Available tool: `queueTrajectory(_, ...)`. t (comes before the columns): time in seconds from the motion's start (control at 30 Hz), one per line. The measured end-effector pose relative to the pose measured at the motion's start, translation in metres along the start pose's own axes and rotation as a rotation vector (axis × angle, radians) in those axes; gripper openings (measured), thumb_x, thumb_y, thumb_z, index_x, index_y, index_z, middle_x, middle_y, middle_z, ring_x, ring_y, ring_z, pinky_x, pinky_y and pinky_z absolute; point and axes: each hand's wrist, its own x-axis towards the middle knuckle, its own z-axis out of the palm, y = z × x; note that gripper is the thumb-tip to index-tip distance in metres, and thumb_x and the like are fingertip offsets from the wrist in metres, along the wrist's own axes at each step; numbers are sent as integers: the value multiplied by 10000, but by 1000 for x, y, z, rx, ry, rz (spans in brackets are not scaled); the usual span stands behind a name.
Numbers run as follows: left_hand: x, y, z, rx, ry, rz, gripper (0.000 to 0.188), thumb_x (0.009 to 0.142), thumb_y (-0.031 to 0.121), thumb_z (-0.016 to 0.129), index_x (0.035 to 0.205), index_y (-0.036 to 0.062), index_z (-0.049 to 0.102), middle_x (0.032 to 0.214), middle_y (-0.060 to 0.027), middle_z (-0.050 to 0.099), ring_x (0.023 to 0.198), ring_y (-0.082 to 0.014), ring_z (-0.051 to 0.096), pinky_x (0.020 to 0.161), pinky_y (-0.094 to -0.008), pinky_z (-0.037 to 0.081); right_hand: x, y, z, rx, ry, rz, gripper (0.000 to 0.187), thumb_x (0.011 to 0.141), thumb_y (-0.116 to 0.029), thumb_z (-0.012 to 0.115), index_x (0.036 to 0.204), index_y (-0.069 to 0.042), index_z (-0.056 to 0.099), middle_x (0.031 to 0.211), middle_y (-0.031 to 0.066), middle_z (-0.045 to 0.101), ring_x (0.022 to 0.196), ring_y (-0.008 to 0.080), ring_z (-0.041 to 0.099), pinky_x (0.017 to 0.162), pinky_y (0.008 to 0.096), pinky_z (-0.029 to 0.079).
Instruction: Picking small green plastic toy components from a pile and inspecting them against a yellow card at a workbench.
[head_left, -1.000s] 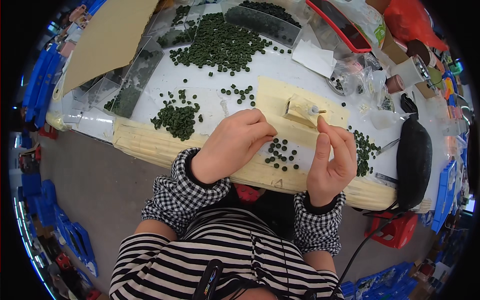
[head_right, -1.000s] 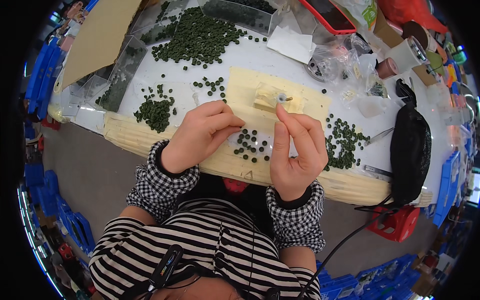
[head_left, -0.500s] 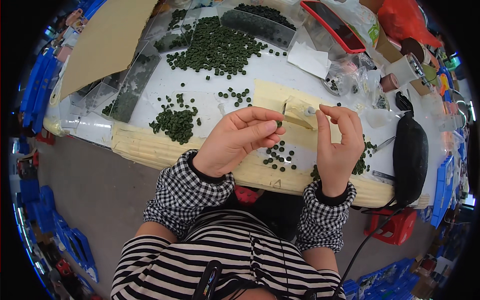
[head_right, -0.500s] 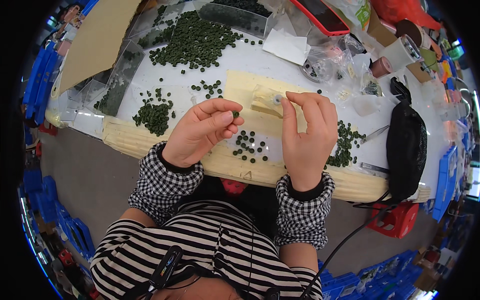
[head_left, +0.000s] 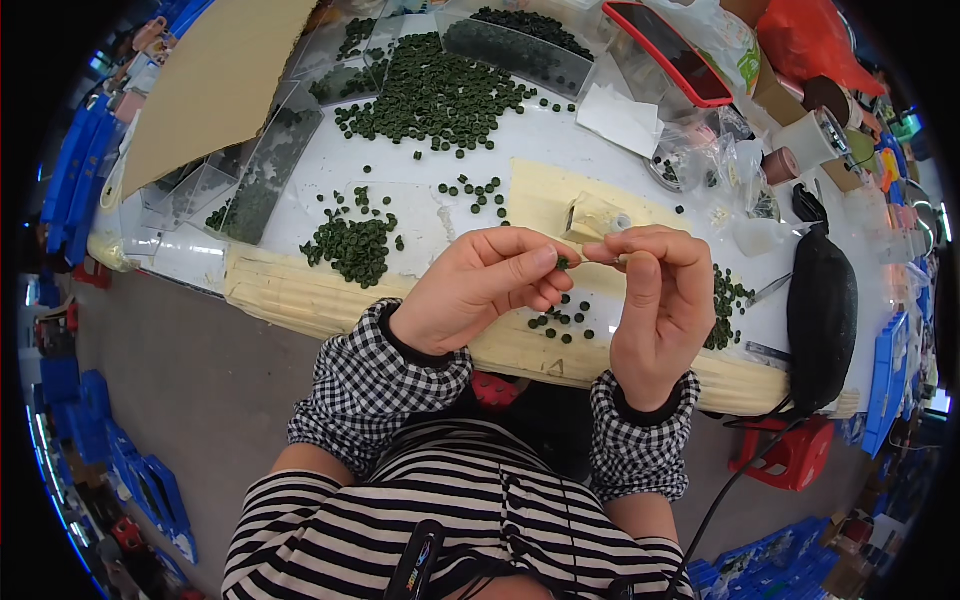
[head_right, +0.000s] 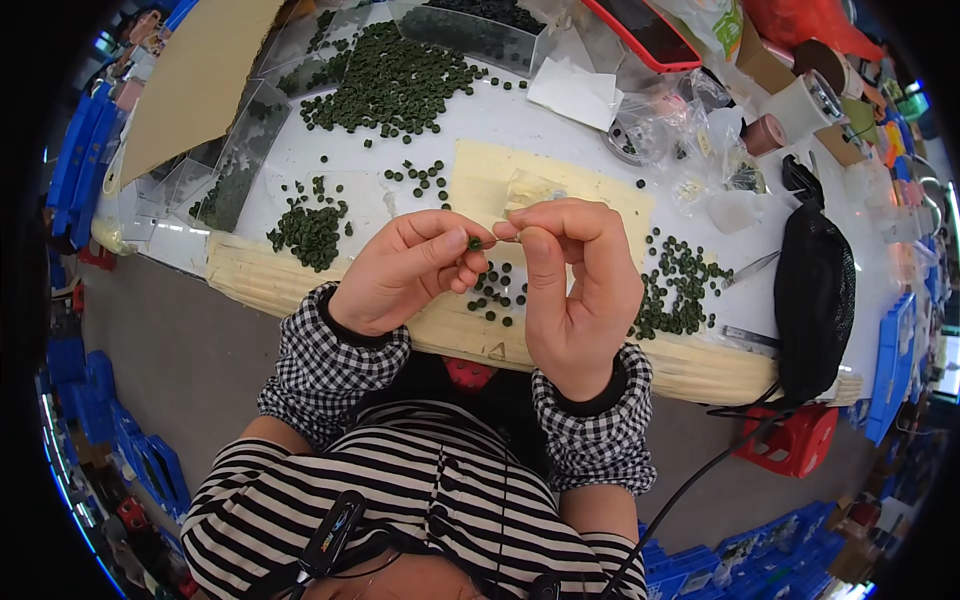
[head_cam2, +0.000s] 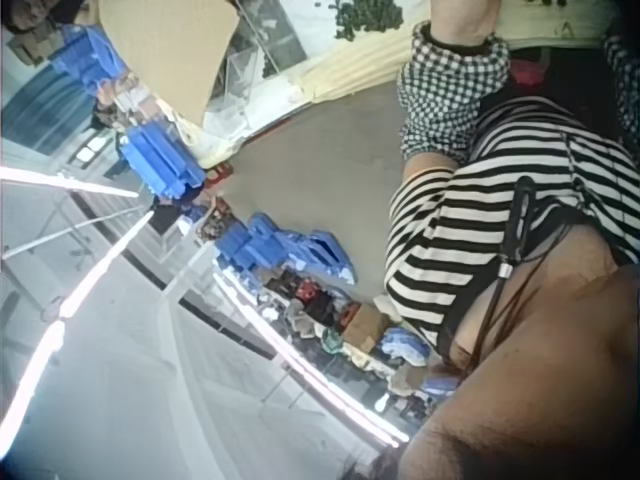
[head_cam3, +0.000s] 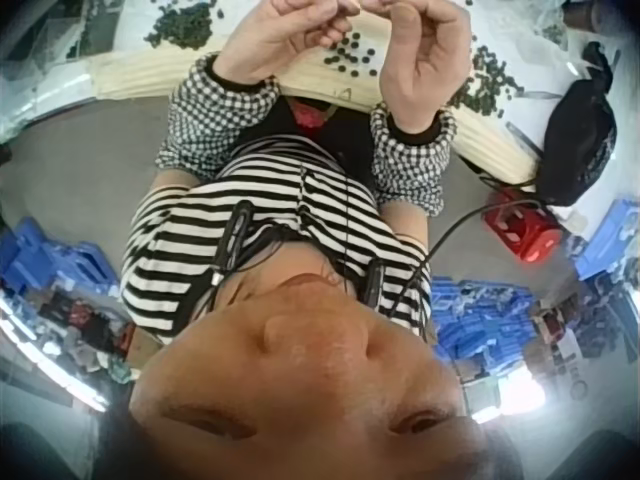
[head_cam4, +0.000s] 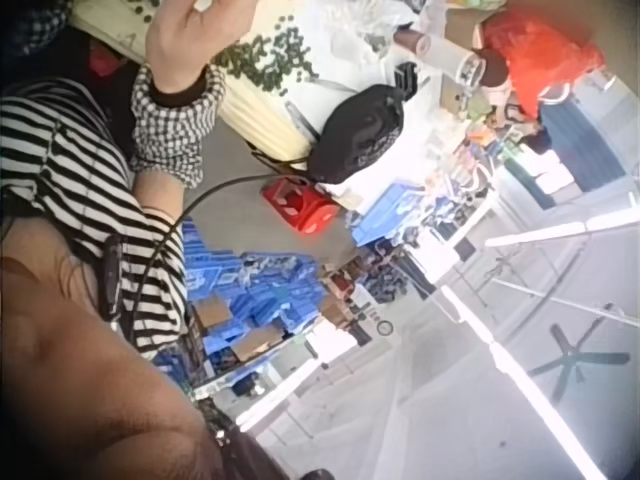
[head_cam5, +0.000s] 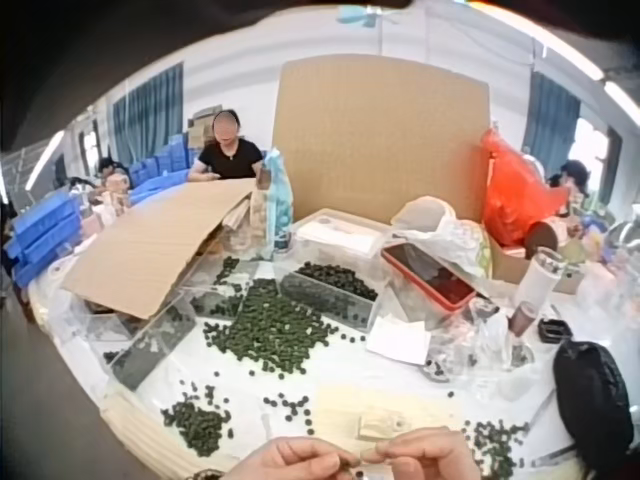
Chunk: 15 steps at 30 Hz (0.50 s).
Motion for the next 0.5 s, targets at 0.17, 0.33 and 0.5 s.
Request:
queueTrajectory(0.17, 0, -2, -1, -10, 15, 5, 270, 1005, 158, 518, 1178, -29, 607, 1155, -101, 649, 881, -79, 616, 773, -216, 530, 1, 0, -1, -41, -58, -2, 113, 994, -53, 484, 1019, 47, 531, 977, 138, 602, 869, 187, 669, 780, 284, 552)
queueTrajectory(0.33, 0, -3, -2, -11, 19, 7, 274, 1004, 154, 520, 1186, -30, 607, 1139, -99, 653, 871, -80, 618, 766, -214, 532, 0, 2, -1, -67, -76, 0, 117, 1001, -48, 463, 1026, 53, 517, 972, 150, 596, 869, 200, 665, 790, 307, 569)
queueTrajectory(0.5, 0, -2, -1, -21, 18, 5, 270, 1003, 155, 523, 1182, -29, 608, 1104, -95, 660, 858, -80, 620, 761, -214, 532, -1, 6, 0, -25, -25, -13, 65, 949, 2, 557, 993, 50, 556, 952, 120, 612, 844, 171, 677, 747, 245, 537)
